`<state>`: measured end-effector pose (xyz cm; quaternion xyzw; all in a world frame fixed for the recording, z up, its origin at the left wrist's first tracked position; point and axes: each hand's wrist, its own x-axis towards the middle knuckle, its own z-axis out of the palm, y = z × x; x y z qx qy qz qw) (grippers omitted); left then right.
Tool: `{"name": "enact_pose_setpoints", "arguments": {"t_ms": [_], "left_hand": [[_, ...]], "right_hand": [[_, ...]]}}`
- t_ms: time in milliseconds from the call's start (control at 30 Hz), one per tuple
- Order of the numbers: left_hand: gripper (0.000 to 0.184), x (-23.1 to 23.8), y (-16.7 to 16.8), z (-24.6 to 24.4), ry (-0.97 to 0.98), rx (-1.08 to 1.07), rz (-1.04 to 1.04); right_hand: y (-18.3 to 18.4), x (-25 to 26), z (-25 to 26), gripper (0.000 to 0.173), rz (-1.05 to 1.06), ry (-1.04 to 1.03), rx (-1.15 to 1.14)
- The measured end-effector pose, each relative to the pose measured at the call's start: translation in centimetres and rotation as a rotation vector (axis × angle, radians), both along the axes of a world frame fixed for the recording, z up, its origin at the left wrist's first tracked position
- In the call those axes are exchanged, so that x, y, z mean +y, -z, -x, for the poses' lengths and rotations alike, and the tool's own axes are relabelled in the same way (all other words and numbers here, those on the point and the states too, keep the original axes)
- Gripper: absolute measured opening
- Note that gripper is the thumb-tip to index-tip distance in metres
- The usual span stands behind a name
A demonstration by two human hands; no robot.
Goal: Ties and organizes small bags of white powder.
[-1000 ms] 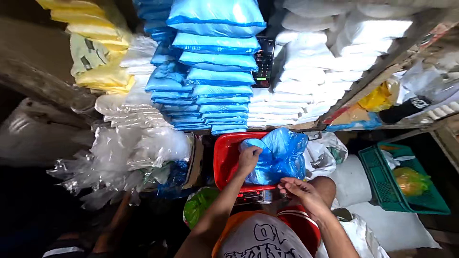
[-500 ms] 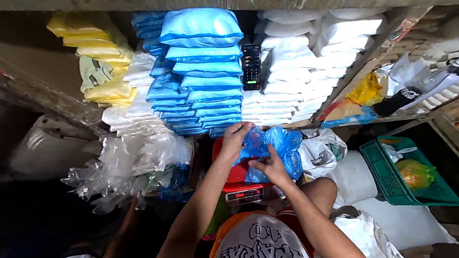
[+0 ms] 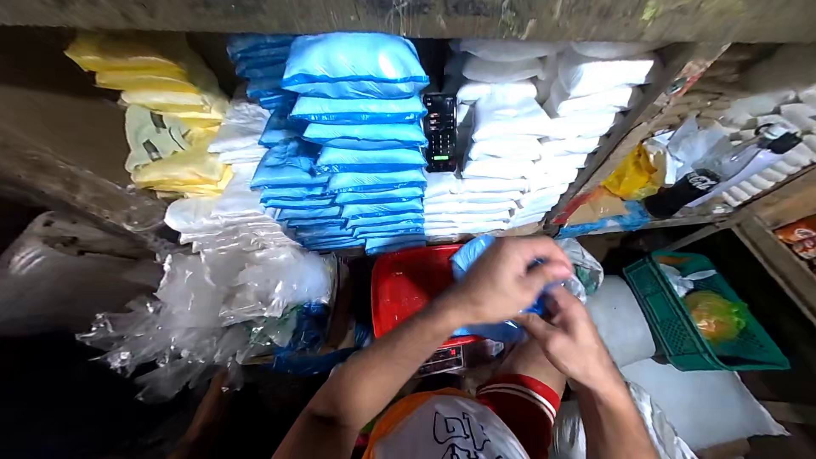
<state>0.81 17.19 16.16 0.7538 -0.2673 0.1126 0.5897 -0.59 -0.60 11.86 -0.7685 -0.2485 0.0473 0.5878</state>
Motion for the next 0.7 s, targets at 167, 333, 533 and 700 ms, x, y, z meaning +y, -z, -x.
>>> {"name": "enact_pose_setpoints", "arguments": {"t_ms": [167,333,533,700], "left_hand": [[0.059,-4.2,4.8,-0.6,0.035,0.064,0.252],[0.123,-7.7,14.0,2.6,0.074,0.254,-0.092],[0.104,-12.6,22.2,4.4,0.042,0.229,-0.147],[0.099,-12.9,26.9,5.3,0.144,0.202,-0.370]], "right_hand": [[-0.8,-5.2,1.8,0.014,-0.157,0.387,-0.036],[-0.1,-7.1,5.4,0.015,-0.242,0.460,-0.030],[5.4,-7.3,8.3,0.023,-0.339,0.717,-0.031],[9.9,-7.1,9.5,0.012,-0.275,0.841,0.208]]}}
